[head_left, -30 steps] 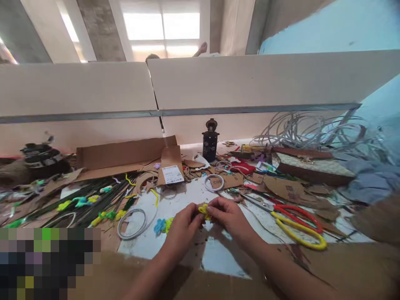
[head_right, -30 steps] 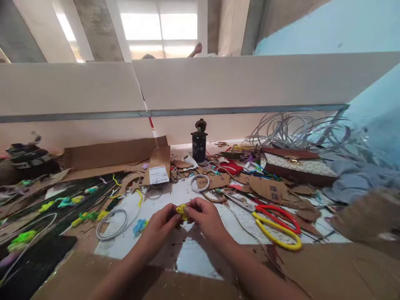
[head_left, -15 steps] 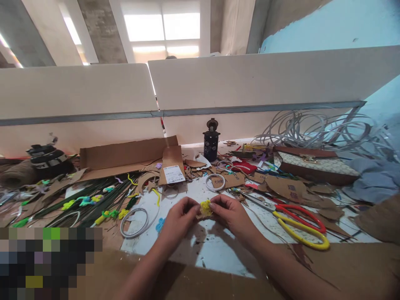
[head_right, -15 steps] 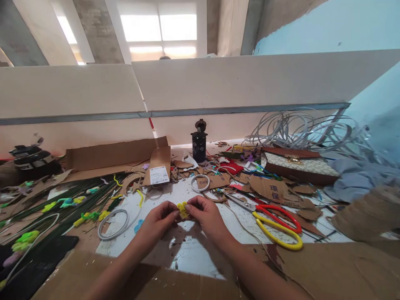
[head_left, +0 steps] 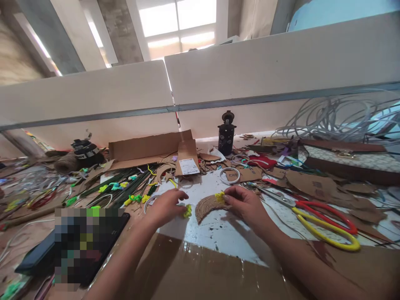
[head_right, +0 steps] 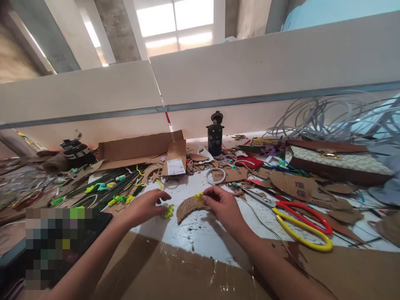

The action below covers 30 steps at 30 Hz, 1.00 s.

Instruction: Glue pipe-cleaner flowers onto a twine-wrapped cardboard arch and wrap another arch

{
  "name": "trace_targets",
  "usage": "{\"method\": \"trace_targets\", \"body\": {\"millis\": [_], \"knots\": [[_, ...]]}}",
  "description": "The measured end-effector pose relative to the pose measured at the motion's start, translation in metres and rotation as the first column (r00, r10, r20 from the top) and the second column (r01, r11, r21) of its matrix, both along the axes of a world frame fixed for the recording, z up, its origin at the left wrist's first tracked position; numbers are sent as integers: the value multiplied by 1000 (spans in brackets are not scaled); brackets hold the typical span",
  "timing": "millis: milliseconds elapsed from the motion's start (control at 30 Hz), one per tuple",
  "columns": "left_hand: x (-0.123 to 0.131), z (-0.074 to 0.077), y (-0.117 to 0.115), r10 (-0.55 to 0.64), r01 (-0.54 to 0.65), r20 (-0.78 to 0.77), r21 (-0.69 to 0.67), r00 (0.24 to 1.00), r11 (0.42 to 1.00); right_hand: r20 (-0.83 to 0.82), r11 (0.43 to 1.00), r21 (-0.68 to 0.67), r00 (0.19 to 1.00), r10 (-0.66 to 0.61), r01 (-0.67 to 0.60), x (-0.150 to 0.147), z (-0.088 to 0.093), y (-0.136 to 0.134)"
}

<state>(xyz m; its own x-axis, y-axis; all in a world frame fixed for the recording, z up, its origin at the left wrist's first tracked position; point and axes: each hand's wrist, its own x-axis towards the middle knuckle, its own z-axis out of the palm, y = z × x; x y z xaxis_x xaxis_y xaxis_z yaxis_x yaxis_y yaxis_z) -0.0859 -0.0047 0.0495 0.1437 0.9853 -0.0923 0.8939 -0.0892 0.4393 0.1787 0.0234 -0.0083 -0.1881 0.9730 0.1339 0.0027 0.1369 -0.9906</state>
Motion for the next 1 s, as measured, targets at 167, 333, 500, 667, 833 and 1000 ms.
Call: {"method": "trace_targets", "body": {"millis": [167, 333, 500, 667, 833, 1000], "knots": [[-3, -19, -3, -36, 40, -121, 24, 992, 999, 77, 996, 86, 997, 0, -6, 0, 4, -1], [12, -17, 4, 61, -78, 248, 62, 967, 995, 19, 996, 93, 1000, 10, -12, -3, 8, -6], [56, -23, 3, 188, -61, 747, -194, 638, 979, -33, 992, 119, 999, 38, -34, -7, 20, -18], [78, -41, 0, 331, -38, 867, -342, 373, 939, 6, 983, 184, 1000, 14, -15, -9, 23, -23], [75, -48, 1, 435, -18, 871, -443, 228, 896, 156, 954, 275, 985, 75, -116, -9, 18, -21], [70, -52, 0, 461, 109, 880, -472, 118, 875, 360, 895, 377, 928, 95, -238, -11, 13, -19]]}}
